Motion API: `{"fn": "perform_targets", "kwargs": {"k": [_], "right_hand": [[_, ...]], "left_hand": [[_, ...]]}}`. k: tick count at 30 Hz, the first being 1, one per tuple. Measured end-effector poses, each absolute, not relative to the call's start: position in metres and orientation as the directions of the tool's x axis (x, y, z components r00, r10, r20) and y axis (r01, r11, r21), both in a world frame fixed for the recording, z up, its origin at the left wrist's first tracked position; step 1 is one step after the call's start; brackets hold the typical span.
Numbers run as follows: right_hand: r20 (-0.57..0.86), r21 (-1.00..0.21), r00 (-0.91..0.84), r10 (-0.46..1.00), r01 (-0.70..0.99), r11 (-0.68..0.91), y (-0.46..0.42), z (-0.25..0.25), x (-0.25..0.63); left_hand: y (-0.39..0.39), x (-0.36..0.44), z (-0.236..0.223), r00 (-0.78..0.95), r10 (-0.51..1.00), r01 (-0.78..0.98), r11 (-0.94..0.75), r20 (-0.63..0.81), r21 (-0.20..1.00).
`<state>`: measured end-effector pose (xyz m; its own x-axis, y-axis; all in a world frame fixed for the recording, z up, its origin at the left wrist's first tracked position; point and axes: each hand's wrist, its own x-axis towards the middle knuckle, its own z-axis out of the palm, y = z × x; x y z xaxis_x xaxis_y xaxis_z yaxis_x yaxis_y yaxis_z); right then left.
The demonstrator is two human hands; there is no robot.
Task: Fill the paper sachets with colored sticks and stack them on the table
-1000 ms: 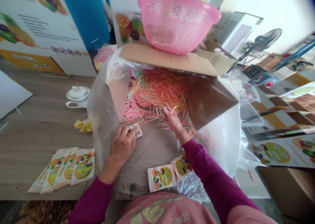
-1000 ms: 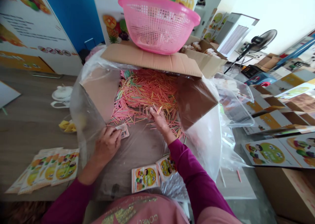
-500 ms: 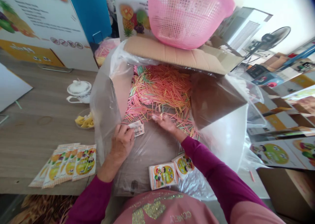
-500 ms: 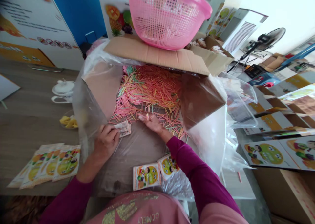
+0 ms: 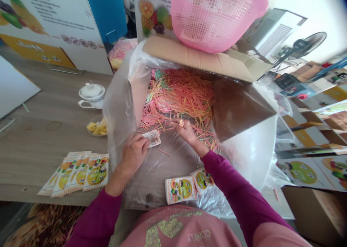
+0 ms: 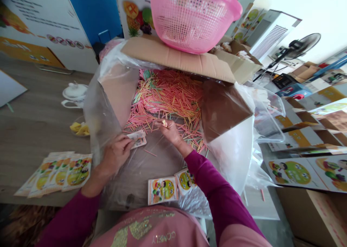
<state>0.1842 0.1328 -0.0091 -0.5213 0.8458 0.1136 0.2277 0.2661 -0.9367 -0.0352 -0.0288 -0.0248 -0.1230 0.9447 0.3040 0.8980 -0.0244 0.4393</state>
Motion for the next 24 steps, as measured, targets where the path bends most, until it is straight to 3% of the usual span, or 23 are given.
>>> {"fn": "perform_targets", "kwargs": {"k": [3,5,8,13,16,18,21,22,24], "right_hand": [[0.049,-0.754,-0.676,0.735,0.458,0.471,0.103,0.009,0.186],[-0.109,-0.52,-0.742,0.661,0.609,0.598,0.077,0.018,0.186],[-0.305,-0.262,-0.742,0.597,0.668,0.697,0.044,0.021,0.178],[-0.358,-0.173,-0.733,0.579,0.661,0.73,0.034,0.014,0.16],[-0.292,-0.256,-0.768,0.57,0.637,0.727,0.044,0.006,0.164],[-0.197,-0.463,-0.784,0.589,0.604,0.649,0.054,-0.001,0.176],[-0.068,-0.899,-0.701,0.71,0.351,0.26,0.07,-0.008,0.2],[-0.059,-0.974,-0.646,0.761,0.205,0.099,0.074,-0.008,0.207],[-0.085,-0.988,-0.552,0.83,-0.064,-0.143,0.082,-0.002,0.218]], "left_hand": [[-0.025,-0.036,-0.022,-0.189,0.951,0.863,0.042,0.244,0.504],[-0.025,-0.034,-0.018,-0.189,0.96,0.876,0.07,0.207,0.477],[-0.027,-0.03,-0.012,-0.164,0.969,0.919,0.082,0.184,0.387],[-0.03,-0.024,-0.009,-0.141,0.97,0.952,0.078,0.198,0.298],[-0.031,-0.024,-0.011,-0.125,0.969,0.96,0.064,0.214,0.274],[-0.032,-0.025,-0.014,-0.122,0.967,0.959,0.057,0.225,0.277],[-0.033,-0.026,-0.016,-0.121,0.964,0.954,0.048,0.235,0.295],[-0.034,-0.026,-0.017,-0.123,0.964,0.953,0.048,0.236,0.3],[-0.035,-0.025,-0.018,-0.13,0.963,0.95,0.053,0.236,0.309]]}}
